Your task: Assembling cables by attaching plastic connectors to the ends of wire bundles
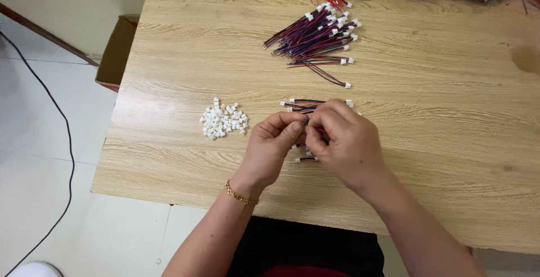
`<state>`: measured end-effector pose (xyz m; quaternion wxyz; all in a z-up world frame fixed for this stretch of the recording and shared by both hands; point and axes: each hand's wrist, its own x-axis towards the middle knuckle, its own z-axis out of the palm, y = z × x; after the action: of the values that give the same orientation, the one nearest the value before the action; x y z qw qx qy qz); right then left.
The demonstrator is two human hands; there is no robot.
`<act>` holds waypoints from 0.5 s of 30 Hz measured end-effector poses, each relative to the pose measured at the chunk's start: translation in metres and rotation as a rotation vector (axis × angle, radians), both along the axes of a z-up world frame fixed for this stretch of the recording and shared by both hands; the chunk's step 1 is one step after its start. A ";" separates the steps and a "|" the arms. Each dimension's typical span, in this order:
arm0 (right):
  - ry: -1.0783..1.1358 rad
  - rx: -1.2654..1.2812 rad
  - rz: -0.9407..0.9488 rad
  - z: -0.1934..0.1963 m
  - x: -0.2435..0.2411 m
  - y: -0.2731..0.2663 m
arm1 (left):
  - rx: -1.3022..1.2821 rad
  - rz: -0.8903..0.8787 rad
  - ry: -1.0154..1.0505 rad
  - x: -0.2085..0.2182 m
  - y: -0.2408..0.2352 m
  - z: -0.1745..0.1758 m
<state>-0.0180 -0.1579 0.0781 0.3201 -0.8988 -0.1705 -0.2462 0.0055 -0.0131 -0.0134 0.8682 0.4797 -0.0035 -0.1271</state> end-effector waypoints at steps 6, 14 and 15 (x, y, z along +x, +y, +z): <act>0.294 0.109 0.060 -0.020 0.019 -0.026 | 0.426 0.030 -0.251 0.015 0.011 0.006; 0.454 -0.141 -0.304 -0.060 0.057 -0.085 | 1.042 0.031 -0.602 0.024 0.026 0.028; 0.478 -0.179 -0.257 -0.064 0.063 -0.084 | 1.036 0.046 -0.592 0.022 0.026 0.031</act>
<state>0.0448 -0.2416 0.0137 0.2369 -0.9702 0.0043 -0.0498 0.0274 0.0128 0.0176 0.4858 0.8557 -0.1725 0.0456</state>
